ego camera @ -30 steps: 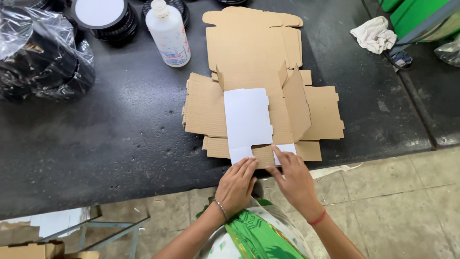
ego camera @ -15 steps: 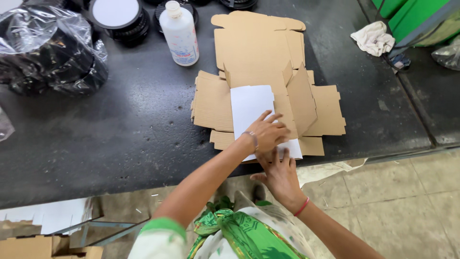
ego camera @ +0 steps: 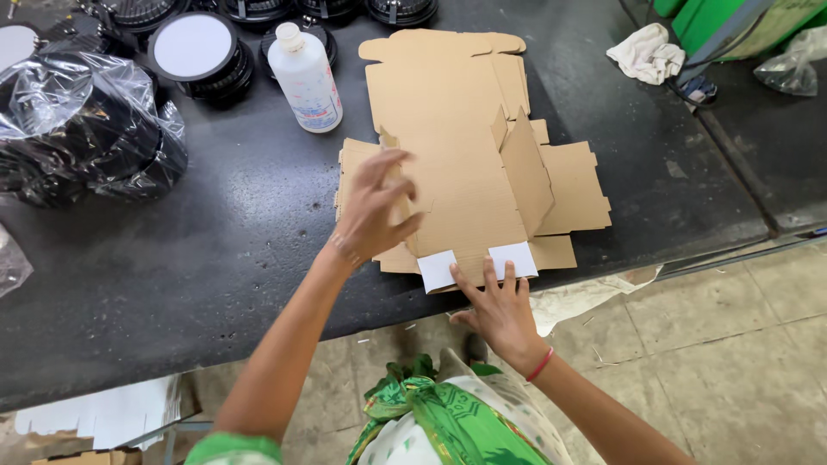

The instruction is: The person folds flat cardboard sheets into small white boxes, inserts plastic-wrapped black circular items, and closes the boxes. The finished boxes are stacked on the table. The process is repeated multiple times.

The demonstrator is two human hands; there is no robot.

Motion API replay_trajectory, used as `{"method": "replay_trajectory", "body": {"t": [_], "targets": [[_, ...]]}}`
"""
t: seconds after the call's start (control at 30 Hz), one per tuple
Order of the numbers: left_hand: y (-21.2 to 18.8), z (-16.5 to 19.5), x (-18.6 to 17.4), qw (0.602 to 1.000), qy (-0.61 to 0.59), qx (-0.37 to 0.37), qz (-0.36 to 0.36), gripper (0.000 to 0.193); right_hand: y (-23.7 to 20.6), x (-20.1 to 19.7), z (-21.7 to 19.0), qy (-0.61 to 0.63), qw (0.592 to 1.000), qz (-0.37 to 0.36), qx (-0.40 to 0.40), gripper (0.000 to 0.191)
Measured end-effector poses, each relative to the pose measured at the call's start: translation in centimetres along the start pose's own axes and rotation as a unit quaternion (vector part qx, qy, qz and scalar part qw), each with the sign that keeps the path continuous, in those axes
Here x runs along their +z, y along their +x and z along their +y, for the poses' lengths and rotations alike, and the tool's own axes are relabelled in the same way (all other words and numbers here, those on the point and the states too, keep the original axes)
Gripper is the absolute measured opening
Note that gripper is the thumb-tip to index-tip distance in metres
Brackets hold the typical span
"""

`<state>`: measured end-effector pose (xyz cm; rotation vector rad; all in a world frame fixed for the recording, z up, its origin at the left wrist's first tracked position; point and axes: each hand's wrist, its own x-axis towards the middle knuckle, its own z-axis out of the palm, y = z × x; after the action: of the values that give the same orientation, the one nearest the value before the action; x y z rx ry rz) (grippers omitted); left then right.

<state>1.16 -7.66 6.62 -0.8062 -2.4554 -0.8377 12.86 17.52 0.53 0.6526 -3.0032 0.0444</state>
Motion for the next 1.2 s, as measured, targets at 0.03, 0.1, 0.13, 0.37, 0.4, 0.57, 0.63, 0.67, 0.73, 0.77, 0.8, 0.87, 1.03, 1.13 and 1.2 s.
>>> {"method": "replay_trajectory", "body": {"t": [0.03,0.1,0.13,0.37,0.4,0.57,0.63,0.67,0.73,0.77,0.8,0.87,1.03,1.13,1.2], "targets": [[-1.8,0.6,-0.8,0.997,-0.018,-0.056,0.042,0.050,0.1,0.0,0.0,-0.001,1.000,-0.001,0.002,0.095],[-4.7,2.1,-0.9,0.979,-0.021,-0.128,0.158,0.084,0.2,-0.3,0.1,-0.008,1.000,-0.001,0.006,0.094],[-5.7,2.7,-0.4,0.962,-0.108,-0.202,0.152,0.090,0.3,-0.5,0.1,-0.014,1.000,-0.002,0.007,0.093],[-5.4,4.6,4.1,0.944,-0.130,-0.283,0.110,0.111,-1.1,-1.8,0.4,0.073,0.979,0.169,-0.092,0.074],[-4.9,4.6,4.4,0.951,-0.091,-0.278,0.100,0.110,-1.1,-1.7,0.7,0.090,0.981,0.149,-0.088,0.068],[-3.5,4.9,5.1,0.919,-0.050,-0.384,0.076,0.077,0.5,-0.1,3.6,0.099,0.978,0.148,-0.110,0.054],[-3.3,5.0,5.3,0.912,-0.056,-0.401,0.068,0.076,1.0,0.3,4.8,0.141,0.967,0.166,-0.131,0.052],[-3.3,5.0,5.4,0.906,-0.054,-0.415,0.059,0.076,1.3,0.4,5.4,0.163,0.961,0.173,-0.144,0.051],[-3.6,5.0,5.5,0.917,-0.046,-0.393,0.056,0.077,2.6,0.0,6.9,0.188,0.969,0.119,-0.106,0.040],[-3.9,4.9,5.5,0.931,-0.040,-0.359,0.059,0.078,3.3,-0.3,7.6,0.199,0.972,0.090,-0.087,0.036],[-4.3,4.7,5.5,0.943,-0.034,-0.324,0.062,0.079,4.3,-0.7,8.4,0.214,0.970,0.084,-0.083,0.033],[-5.4,3.8,5.6,0.933,-0.204,-0.295,-0.024,0.086,6.4,-1.5,10.2,0.245,0.964,0.074,-0.073,0.028],[-6.1,-1.9,7.5,0.842,-0.378,-0.375,0.085,0.053,8.9,-2.5,12.7,0.279,0.958,-0.015,-0.067,0.020],[-2.6,-5.9,10.0,0.739,-0.471,-0.444,0.188,0.052,8.6,-2.6,13.7,0.285,0.955,-0.021,-0.078,0.022],[0.8,-7.5,11.4,0.718,-0.499,-0.449,0.187,0.059,8.2,-2.7,14.2,0.288,0.954,-0.017,-0.083,0.024]]}}
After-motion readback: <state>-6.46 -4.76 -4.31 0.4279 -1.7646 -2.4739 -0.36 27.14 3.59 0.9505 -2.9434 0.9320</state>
